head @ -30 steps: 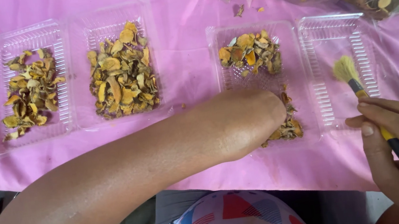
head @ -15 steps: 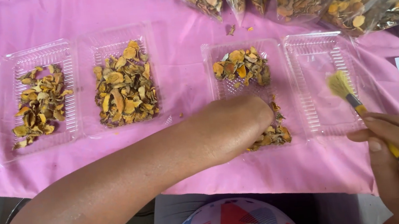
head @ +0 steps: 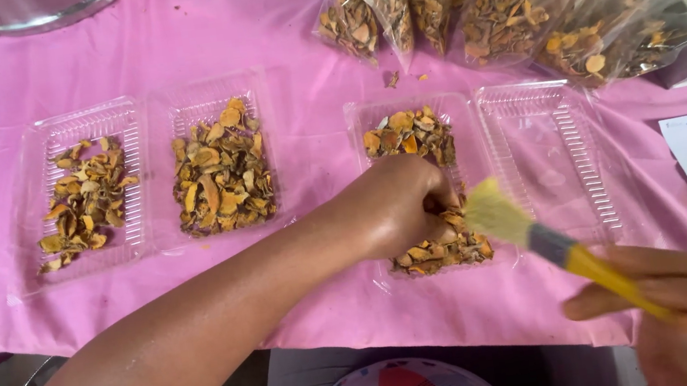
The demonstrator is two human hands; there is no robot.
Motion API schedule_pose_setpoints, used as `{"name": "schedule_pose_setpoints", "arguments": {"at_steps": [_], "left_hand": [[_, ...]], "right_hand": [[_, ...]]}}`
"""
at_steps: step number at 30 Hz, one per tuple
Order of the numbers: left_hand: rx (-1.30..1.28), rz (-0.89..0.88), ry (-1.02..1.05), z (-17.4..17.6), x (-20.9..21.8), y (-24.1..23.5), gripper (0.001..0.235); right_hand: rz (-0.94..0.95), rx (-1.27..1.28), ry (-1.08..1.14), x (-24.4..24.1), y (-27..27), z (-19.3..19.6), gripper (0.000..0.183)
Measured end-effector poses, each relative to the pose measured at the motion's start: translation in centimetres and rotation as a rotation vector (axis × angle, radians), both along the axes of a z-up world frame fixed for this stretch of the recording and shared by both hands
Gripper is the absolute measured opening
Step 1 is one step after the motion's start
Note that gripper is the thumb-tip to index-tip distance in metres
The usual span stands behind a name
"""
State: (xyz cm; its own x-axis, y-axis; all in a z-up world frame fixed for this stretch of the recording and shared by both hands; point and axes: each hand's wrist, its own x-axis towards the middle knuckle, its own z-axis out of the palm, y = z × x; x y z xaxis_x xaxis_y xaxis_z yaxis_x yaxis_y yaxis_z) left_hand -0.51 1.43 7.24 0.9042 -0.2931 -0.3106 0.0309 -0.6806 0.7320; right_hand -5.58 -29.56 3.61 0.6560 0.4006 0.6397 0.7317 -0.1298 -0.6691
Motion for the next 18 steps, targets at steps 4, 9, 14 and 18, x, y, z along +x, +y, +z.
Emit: {"name": "schedule_pose_setpoints", "arguments": {"at_steps": [4,9,14,18], "left_hand": [[-0.134,0.140,0.193,1.4,-0.1,1.0,0.033],[-0.339,0.245,0.250,0.1,0.6,1.6,0.037],[-0.459,0.297,0.299,-0.5,0.5,1.5,0.049],[-0.468,0.290,0.293,-0.8,0.5,2.0,0.028]], "right_hand": [[-0.297,-0.053,0.242,-4.1,7.4,5.5,0.027],[-0.286,0.138,0.258,-2.3,4.6,2.2,0.028],[-0.305,0.128,0.303,-2.4,6.9,4.8,0.027],[-0.275,0.083,0.258,-1.9,6.4,3.8,0.025]]}}
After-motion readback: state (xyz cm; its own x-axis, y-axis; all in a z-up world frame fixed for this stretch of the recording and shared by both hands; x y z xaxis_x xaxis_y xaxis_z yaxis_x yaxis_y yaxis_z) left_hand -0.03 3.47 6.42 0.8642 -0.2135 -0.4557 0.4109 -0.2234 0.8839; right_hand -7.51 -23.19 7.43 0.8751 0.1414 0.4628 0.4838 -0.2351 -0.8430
